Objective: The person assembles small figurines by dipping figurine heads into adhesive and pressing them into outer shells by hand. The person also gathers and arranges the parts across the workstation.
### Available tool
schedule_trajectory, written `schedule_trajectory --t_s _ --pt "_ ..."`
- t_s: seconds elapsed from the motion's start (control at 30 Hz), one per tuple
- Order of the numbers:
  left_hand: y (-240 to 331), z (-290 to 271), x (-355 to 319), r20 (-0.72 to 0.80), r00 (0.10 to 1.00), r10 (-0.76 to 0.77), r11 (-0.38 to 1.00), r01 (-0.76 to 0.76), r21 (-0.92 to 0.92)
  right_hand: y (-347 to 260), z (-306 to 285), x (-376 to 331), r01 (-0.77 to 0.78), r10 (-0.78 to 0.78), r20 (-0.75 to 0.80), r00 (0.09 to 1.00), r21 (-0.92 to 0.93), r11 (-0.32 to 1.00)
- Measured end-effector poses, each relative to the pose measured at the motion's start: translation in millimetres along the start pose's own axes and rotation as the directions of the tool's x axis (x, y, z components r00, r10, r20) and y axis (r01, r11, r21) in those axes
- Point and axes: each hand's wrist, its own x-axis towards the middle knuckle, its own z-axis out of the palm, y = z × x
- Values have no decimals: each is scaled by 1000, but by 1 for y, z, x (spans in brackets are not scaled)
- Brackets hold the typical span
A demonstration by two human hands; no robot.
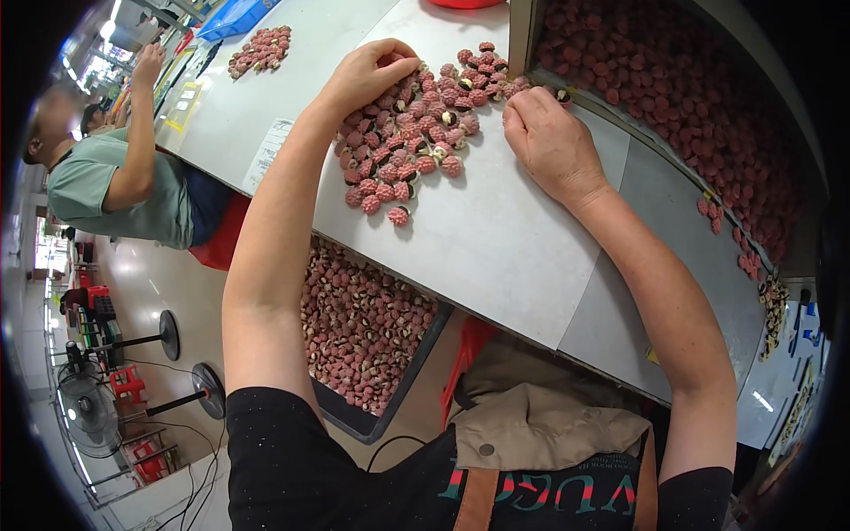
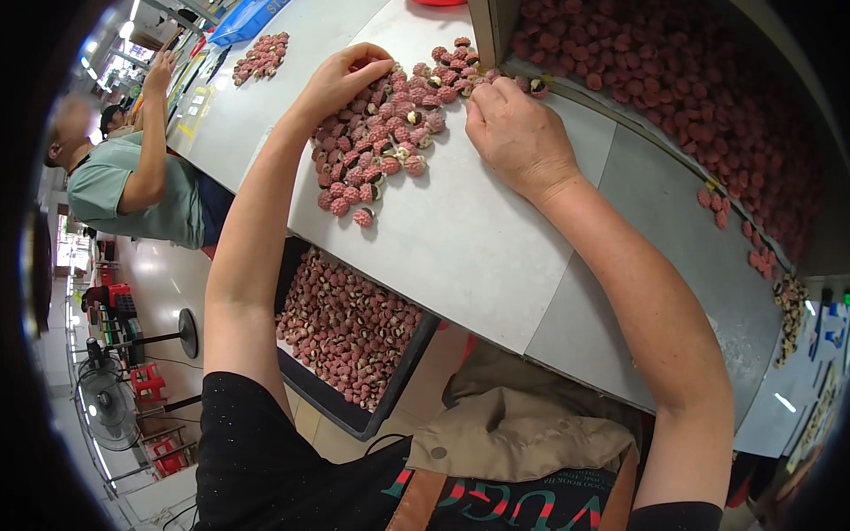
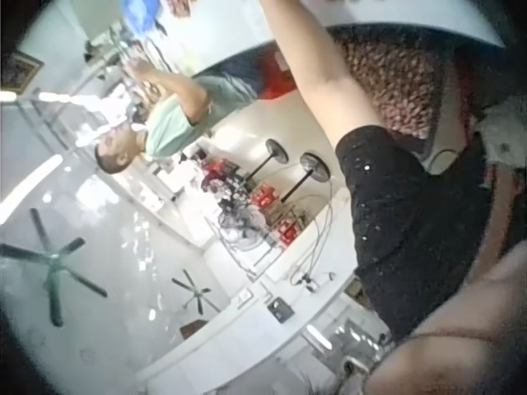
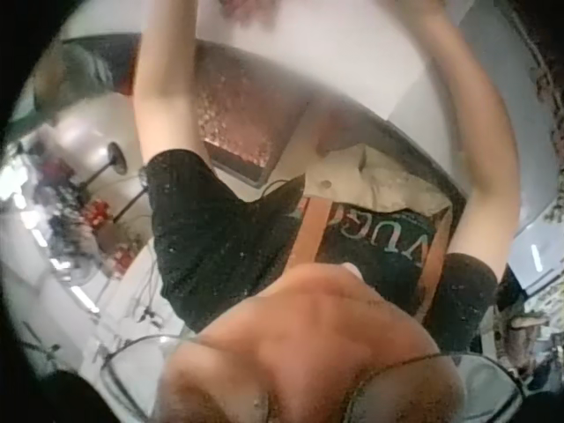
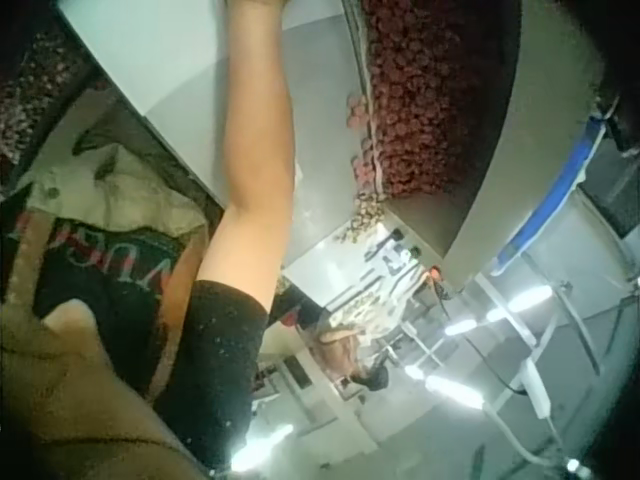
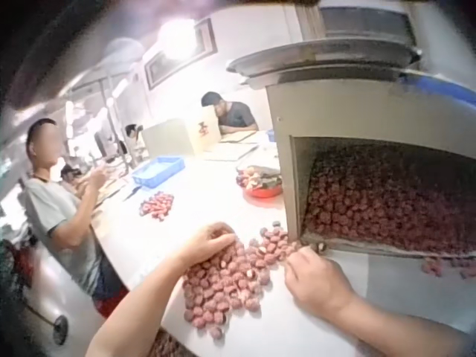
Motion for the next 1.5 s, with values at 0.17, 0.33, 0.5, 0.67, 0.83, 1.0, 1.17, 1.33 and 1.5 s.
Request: schedule_trajectory --t_s 0.17,0.33,0.5,0.67,0.83,1.0,1.17,1.33,1.5 --pt "6 -15 -22 29 1000 -4 999 2 54 -6 -5 -3 7 -7 -10 1000 -18 1000" --pt "-14 -35 -33 -128 992 -22 991 39 125 -15 -8 -3 -23 24 -10 1000 5 1000" --pt "4 -21 -38 -77 997 6 987 6 159 -46 -18 -8 252 -250 -54 967 16 968" --pt "3 -19 -36 -33 997 73 961 -62 268 -120 8 -19 431 -443 -8 896 249 867" --pt "0 -18 -41 -16 999 50 981 -46 187 -122 21 -8 352 -355 27 934 88 932" --pt "4 -20 -57 -52 998 25 989 -17 145 -119 22 -13 245 -245 8 970 25 969" --pt "10 -17 -69 -78 994 81 942 -51 333 -116 37 -15 183 -189 -79 979 -70 981" --pt "9 -16 -87 -113 990 87 922 -37 385 -117 39 -17 60 -65 -67 996 -72 996" --pt "21 -15 -95 -109 988 113 922 -63 383 -114 38 -20 32 -42 -92 995 -104 994"
